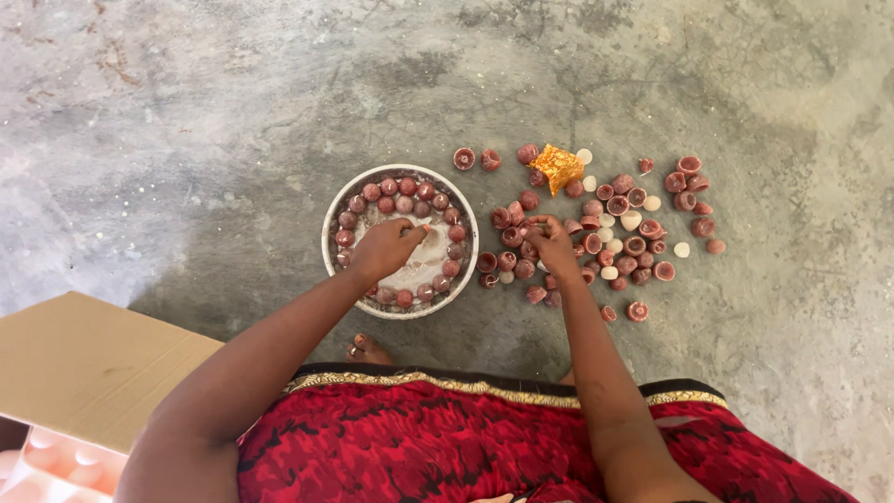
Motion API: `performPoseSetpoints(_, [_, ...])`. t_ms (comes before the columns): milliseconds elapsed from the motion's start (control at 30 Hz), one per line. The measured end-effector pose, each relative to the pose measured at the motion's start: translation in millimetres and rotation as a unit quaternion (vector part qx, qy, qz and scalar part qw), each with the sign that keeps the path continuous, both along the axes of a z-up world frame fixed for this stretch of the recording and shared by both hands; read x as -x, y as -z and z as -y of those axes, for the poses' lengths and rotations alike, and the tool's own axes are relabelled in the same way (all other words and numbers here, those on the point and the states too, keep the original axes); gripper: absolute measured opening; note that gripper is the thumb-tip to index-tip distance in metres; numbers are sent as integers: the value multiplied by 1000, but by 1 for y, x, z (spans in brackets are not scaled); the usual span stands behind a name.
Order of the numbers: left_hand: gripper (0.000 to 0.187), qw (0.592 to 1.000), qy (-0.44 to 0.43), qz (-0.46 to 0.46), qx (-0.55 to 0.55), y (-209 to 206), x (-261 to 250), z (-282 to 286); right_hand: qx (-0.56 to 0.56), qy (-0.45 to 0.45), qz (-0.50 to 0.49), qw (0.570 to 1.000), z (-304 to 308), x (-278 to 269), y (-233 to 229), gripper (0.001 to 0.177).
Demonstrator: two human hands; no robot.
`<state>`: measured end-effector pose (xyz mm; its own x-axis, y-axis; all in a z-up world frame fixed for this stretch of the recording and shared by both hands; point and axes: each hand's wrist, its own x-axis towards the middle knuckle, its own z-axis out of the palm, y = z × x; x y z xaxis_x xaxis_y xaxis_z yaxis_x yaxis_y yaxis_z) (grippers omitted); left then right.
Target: The person sits on the floor and assembles small round candies by placing a white center into a brown shell. They pick up the components from a pile on the floor and arrange the finished candies in a circular pattern on a metal plate.
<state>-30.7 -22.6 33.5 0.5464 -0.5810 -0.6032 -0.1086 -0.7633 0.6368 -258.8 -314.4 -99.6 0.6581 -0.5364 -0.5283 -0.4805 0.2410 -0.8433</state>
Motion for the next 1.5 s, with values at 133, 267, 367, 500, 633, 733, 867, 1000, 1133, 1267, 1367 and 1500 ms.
performPoseSetpoints(133, [55,999,-28,6,-37,6,-8,-3,70,-45,10,996,-22,-13,-29,39])
performPoseSetpoints(267, [54,996,-31,80,-14,21,-24,-7,279,-179,123,935,-73,-54,-48,42])
performPoseSetpoints(367, [51,993,-36,112,-3,23,-31,-12,290,-262,60,918,-120,-72,-71,43])
performPoseSetpoints(500, [49,996,-62,61,-22,15,-31,-14,504,-327,45,798,-153,-100,-74,33])
performPoseSetpoints(633, [50,995,-40,86,-19,17,-25,-18,621,-346,51,702,-157,-110,-56,29])
performPoseSetpoints(733, [52,997,-41,64,-32,20,-24,-19,649,-343,33,679,-153,-109,-47,31])
performPoseSetpoints(867, [52,997,-49,56,-14,19,-27,-22,646,-331,0,688,-150,-107,-45,31])
performPoseSetpoints(1000, [52,997,-45,70,-12,17,-27,-22,659,-324,1,679,-147,-107,-49,33])
performPoseSetpoints(1133, [54,998,-42,37,-34,15,-26,-21,666,-312,6,678,-144,-109,-51,31])
performPoseSetpoints(1267, [55,999,-41,12,-12,22,-25,-21,668,-303,10,680,-144,-109,-58,30])
performPoseSetpoints(1367, [61,993,-63,-91,47,33,-26,-20,620,-278,34,733,-147,-111,-74,32])
performPoseSetpoints(1500, [63,975,-79,-196,69,43,-23,-20,364,-251,101,891,-160,-105,-99,34])
